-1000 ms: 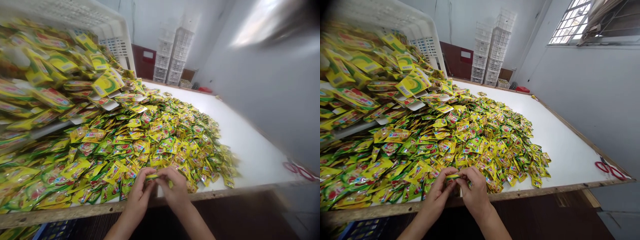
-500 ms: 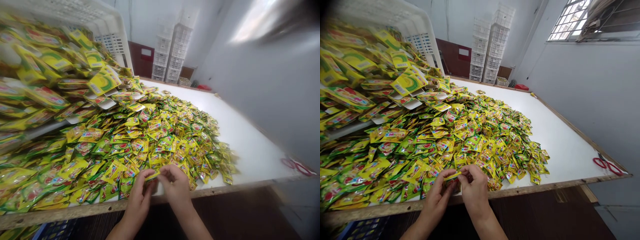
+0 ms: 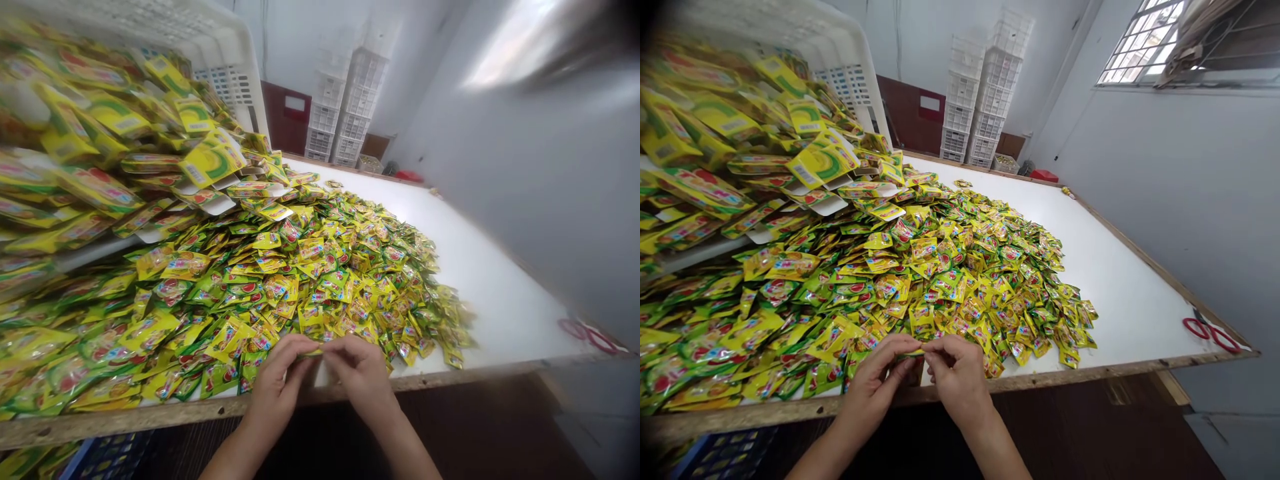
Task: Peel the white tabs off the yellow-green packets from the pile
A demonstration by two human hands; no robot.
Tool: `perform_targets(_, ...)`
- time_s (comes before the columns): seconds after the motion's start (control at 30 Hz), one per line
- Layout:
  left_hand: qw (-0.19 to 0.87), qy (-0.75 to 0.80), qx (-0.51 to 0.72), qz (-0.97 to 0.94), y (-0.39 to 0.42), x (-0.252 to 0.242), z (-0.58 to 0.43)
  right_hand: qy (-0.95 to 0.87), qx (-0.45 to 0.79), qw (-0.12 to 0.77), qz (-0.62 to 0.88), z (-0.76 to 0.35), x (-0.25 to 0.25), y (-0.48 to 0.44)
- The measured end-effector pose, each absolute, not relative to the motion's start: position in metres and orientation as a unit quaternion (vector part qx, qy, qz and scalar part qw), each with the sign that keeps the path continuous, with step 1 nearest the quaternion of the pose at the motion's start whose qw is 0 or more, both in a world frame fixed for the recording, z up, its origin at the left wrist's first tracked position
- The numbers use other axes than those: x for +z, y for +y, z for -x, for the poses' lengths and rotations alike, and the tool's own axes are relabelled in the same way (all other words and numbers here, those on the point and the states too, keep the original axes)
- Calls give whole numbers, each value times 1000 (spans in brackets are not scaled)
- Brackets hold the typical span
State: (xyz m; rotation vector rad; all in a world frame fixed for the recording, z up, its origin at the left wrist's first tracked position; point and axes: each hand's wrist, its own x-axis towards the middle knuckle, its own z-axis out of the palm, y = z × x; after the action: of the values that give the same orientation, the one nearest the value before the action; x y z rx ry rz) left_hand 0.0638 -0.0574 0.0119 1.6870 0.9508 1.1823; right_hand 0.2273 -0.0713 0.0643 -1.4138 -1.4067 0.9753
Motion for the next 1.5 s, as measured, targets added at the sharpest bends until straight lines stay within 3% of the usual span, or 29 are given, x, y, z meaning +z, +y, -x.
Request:
perform_targets(0.33, 366, 368, 464, -718, -56, 7, -53, -709, 242, 403, 526, -226, 68, -74)
perform_targets(0.57, 577, 436, 431, -539, -60, 13, -57, -770, 208, 331, 504, -236, 77, -56)
perform_targets(0.73, 605, 424, 413, -533, -60, 18, -54, -833, 176, 260, 457, -240, 80, -50)
perform_targets(0.97, 548, 455, 397, -579, -57, 6, -51, -844, 143, 287, 429, -241, 76, -50)
perform_targets(1.27, 472, 469, 413, -622, -58, 4, -54, -678, 219, 395, 579, -219, 70, -56)
perform_targets(1.5, 442, 466, 415, -645, -60, -2, -59, -641, 230, 426, 596, -214, 76, -63)
